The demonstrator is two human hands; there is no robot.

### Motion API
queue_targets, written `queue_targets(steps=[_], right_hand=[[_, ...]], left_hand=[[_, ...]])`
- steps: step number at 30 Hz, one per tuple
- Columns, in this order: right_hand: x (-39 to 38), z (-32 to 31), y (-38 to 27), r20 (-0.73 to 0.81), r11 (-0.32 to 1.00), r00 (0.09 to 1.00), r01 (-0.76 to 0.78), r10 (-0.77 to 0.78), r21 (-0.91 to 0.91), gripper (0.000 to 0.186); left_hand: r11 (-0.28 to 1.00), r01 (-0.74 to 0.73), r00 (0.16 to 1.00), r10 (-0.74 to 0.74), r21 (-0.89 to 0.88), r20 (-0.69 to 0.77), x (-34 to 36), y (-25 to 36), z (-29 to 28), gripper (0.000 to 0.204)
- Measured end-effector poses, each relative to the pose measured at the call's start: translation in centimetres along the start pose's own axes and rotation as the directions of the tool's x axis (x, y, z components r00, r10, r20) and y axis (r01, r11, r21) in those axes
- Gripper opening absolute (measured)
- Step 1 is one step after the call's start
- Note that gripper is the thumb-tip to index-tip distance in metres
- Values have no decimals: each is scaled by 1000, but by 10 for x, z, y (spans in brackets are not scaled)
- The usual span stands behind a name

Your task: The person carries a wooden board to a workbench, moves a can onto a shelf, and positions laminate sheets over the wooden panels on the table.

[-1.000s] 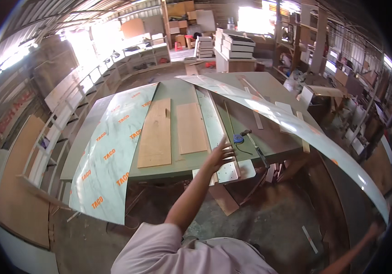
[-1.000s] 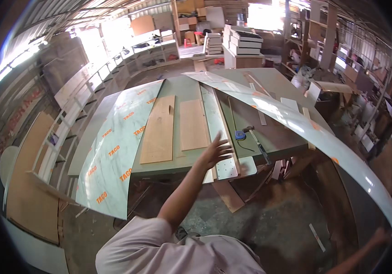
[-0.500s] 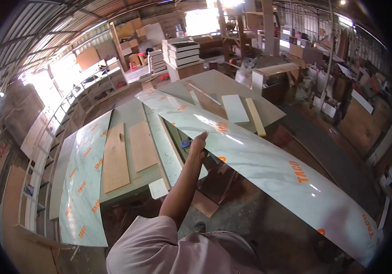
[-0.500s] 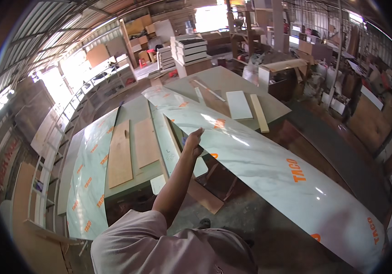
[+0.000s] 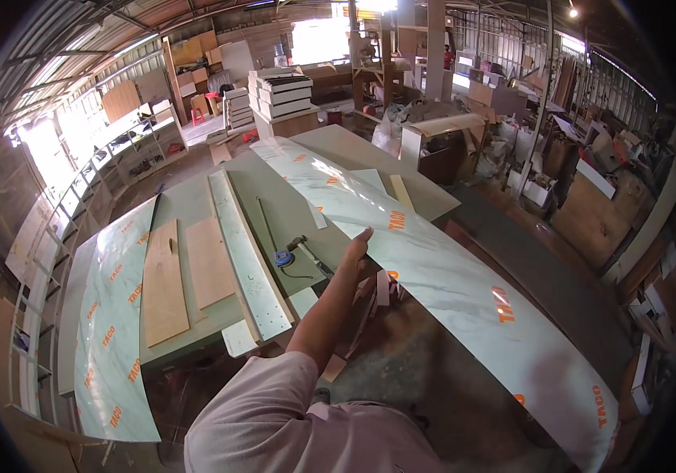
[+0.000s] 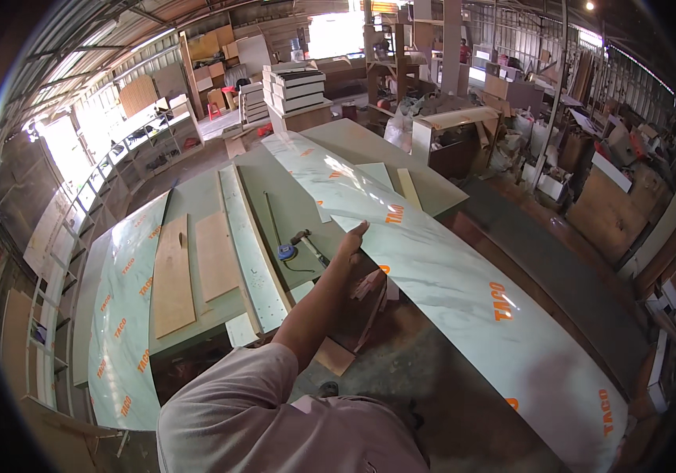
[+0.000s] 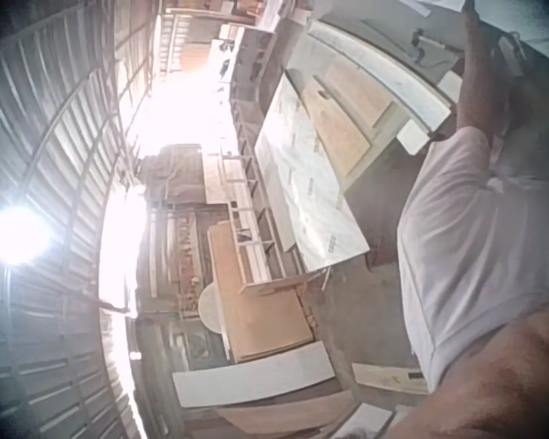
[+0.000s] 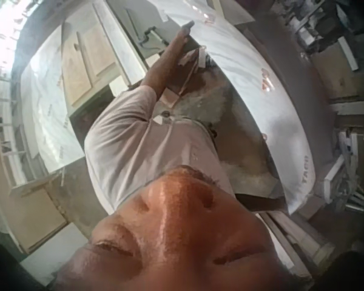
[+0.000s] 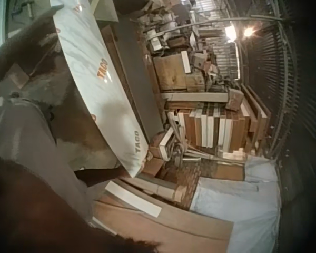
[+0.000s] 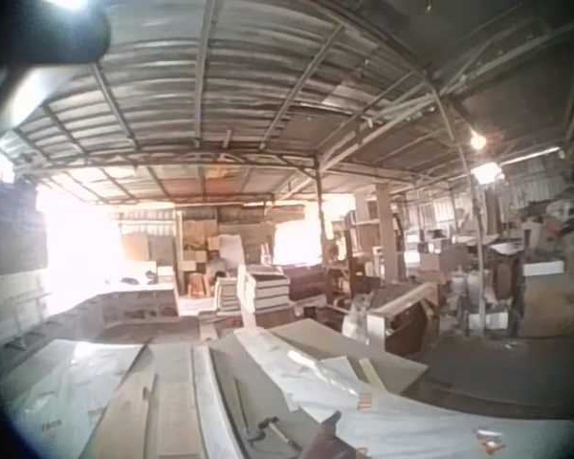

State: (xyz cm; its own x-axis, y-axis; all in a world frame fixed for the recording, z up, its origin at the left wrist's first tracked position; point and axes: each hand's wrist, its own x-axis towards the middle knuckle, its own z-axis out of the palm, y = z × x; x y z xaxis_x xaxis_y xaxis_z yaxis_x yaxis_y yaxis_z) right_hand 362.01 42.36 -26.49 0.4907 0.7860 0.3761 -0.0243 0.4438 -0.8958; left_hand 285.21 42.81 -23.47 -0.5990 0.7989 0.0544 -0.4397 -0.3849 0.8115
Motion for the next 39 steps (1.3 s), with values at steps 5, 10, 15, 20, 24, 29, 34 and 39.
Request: queue_targets(steps=[5, 10, 15, 20, 24, 29, 34, 39], right_hand=[[-18, 5, 19, 43, 991, 991, -130, 128, 30, 47], [-46, 10, 86, 210, 920, 914, -374, 346, 114, 50], [-81, 1, 232, 321, 921, 863, -365, 389, -134, 45], [-123, 3, 356, 413, 827, 876, 30, 249, -561, 37], [-221, 68, 378, 503, 644, 490, -171, 712, -746, 31], [-337, 136, 365, 425, 415, -103, -103, 899, -904, 26], [-432, 238, 309, 705, 675, -136, 458, 696, -578, 24], [-543, 296, 190, 742, 767, -259, -7, 618, -642, 18]], left_hand=[[976, 152, 984, -164, -158, -67, 44, -18, -9, 61], [991, 126, 925, -132, -40, -357, -11, -79, -49, 53], [200, 24, 968, -248, 980, 27, -154, -146, -162, 48], [-412, -3, 888, -420, 911, -187, -356, -194, -286, 61], [-87, 711, 674, -201, 698, -711, -538, -205, -348, 31], [566, 815, 288, -216, 121, -933, -705, -224, -371, 30], [696, 708, 331, -178, 119, -927, -814, -220, -359, 31], [885, 444, 83, -199, -142, -977, -926, -214, -339, 35]])
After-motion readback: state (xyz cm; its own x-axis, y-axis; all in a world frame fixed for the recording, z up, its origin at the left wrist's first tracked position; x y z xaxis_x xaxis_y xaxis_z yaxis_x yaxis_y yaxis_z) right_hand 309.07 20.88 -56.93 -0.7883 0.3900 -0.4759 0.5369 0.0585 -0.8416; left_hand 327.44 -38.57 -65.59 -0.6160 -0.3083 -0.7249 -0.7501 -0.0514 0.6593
